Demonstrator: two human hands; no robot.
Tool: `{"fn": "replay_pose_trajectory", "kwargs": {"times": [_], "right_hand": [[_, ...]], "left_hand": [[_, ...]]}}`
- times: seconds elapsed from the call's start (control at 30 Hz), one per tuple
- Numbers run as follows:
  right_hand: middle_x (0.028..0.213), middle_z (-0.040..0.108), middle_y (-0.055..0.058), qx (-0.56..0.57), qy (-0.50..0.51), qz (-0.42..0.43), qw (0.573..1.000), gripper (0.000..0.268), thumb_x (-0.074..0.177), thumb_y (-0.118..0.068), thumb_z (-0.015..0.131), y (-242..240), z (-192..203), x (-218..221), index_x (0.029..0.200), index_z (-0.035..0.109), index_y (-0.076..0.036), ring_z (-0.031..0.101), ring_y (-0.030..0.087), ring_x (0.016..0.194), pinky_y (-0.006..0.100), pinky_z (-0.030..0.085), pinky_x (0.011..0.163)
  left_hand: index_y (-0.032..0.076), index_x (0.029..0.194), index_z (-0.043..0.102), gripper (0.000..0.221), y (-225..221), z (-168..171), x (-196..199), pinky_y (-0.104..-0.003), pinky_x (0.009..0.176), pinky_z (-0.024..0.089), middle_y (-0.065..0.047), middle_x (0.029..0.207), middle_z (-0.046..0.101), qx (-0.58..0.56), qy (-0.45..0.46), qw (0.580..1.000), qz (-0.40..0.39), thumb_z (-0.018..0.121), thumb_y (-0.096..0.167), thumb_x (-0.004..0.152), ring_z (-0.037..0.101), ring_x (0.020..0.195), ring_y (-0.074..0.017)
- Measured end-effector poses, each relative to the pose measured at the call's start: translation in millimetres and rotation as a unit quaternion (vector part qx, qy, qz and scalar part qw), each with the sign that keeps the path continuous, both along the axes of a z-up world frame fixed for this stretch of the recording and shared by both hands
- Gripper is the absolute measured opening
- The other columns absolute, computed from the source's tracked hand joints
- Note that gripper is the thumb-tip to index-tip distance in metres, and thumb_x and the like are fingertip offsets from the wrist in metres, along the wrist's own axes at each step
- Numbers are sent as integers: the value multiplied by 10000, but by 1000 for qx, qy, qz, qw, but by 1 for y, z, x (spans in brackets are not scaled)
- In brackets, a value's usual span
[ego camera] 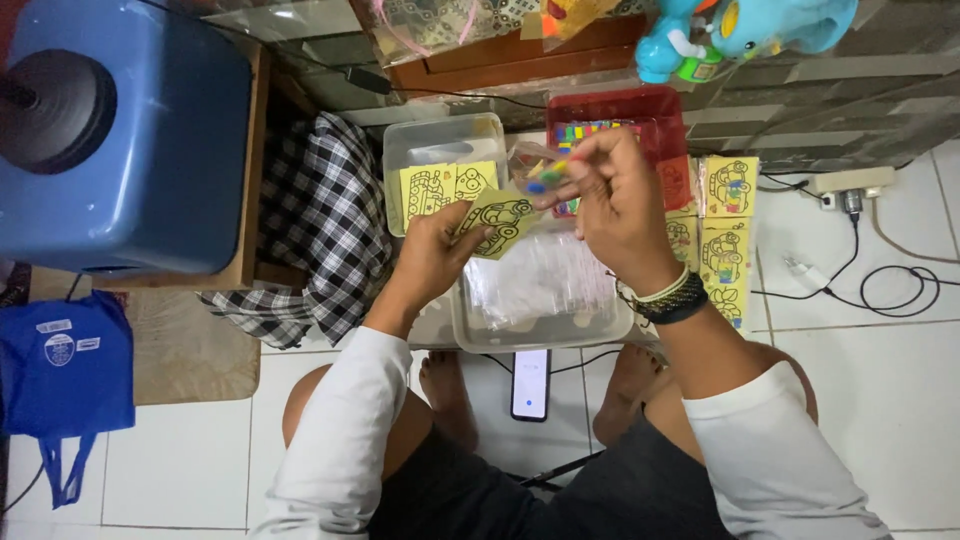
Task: Packing sand art cards and colored sand packets into plastic bags to create kits.
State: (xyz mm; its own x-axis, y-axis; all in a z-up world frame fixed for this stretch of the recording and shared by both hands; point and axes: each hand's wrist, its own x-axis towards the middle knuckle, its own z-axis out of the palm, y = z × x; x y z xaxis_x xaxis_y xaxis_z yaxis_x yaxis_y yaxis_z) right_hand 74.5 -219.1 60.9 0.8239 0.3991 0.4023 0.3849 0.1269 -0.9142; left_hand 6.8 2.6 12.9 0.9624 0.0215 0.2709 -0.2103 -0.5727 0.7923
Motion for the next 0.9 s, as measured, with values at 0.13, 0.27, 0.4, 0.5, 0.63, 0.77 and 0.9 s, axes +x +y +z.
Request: {"fn": "replay_pose_trajectory", "kwargs": {"times": [0.13,0.27,0.4,0.5,0.63,0.77,0.9], "right_hand": [[990,677,245,36,12,-28,999,97,1138,-133,359,1,-9,5,1173,344,-44,759,338,737,209,494,426],[974,675,224,-8,-27,-42,999,84,1119,-74,443,0,-14,9,1155,427,0,764,324,783,285,566,556],[878,713,198,-52,-43,-26,997,71,1030,21,635,2,-17,7,1083,601,55,773,274,759,322,606,664],[794,710,127,-101,-39,-33,994,77,948,48,732,1,-14,8,1004,698,7,724,168,653,202,464,489],[851,721,121,-86,-13,-35,996,189,928,63,746,4,-7,4,1108,706,20,669,103,680,171,460,513],[766,718,123,-83,-35,-57,994,136,986,13,712,7,-5,3,1116,753,1,665,122,642,214,511,526],[708,682,67,-108,-51,-59,991,127,1004,8,678,5,-1,1,1083,777,-6,501,31,551,161,380,430]], "left_hand": [[110,914,710,107,0,0,-2,-358,571,499,-131,615,666,-6,-2,1000,0,798,149,866,686,600,-339],[73,888,686,126,0,3,-3,-355,535,443,-146,567,599,-3,-4,1000,-4,797,126,862,550,494,-279],[97,907,700,127,1,-5,-3,-339,527,426,-124,549,580,-14,5,1000,2,804,133,845,551,507,-212],[76,930,698,155,0,-3,-4,-363,532,438,-158,560,589,-18,4,1000,-2,811,122,835,544,499,-275],[107,988,729,163,2,-11,-4,-357,594,501,-130,657,702,-37,28,999,-23,807,118,845,677,598,-299],[95,1013,736,169,1,-16,-3,-362,641,524,-133,711,735,-79,41,995,-41,792,87,854,667,660,-190],[81,1030,735,157,1,-14,-4,-344,691,544,-123,766,762,-123,48,989,-60,786,67,882,655,722,-141]]}}
